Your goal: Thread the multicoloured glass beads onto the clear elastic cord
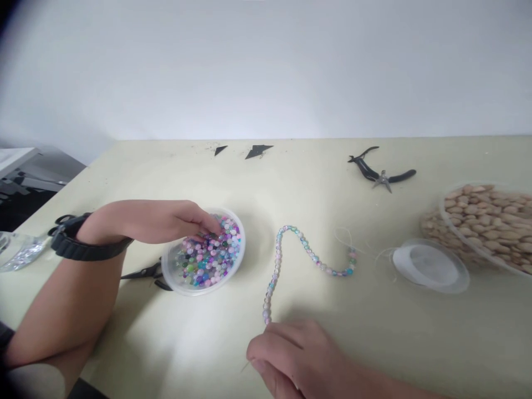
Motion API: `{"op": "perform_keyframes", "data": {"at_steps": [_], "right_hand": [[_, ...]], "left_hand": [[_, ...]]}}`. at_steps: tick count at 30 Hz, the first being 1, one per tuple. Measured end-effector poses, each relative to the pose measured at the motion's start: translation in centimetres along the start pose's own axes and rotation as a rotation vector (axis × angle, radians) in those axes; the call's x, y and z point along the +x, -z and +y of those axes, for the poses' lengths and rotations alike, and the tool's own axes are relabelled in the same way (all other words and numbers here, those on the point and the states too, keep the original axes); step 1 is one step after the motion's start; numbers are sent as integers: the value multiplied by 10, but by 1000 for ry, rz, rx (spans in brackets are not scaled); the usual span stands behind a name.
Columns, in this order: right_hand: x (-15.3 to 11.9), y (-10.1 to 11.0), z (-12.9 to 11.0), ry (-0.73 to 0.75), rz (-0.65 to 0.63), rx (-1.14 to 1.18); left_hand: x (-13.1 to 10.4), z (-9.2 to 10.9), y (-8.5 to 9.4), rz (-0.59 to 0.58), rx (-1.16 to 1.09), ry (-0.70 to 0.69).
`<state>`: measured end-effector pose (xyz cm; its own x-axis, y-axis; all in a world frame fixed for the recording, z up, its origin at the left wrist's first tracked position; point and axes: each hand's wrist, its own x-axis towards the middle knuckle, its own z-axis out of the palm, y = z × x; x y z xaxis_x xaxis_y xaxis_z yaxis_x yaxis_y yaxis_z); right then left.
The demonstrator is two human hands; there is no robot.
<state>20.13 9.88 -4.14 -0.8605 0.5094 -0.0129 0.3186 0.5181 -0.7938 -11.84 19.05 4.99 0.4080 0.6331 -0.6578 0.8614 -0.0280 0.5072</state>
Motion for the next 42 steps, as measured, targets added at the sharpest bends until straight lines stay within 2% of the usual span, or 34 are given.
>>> {"op": "perform_keyframes", "data": {"at_steps": [4, 10, 18, 32, 37, 42], "right_hand": [[0, 0, 1, 6, -7, 13], [0, 2, -3, -32, -24, 9], [0, 3, -3, -69, -43, 14], [4, 2, -1, -52, -31, 6], [2, -1, 3, -13, -9, 22], [1, -1, -1, -35, 0, 32]], "left_hand": [[-2, 5, -1, -15, 43, 25], [3, 10, -3, 23, 96, 29], [7, 15, -4, 16, 88, 32], [8, 8, -2, -51, 15, -19], [8, 4, -1, -47, -16, -52], [8, 1, 1, -51, -21, -64]]}}
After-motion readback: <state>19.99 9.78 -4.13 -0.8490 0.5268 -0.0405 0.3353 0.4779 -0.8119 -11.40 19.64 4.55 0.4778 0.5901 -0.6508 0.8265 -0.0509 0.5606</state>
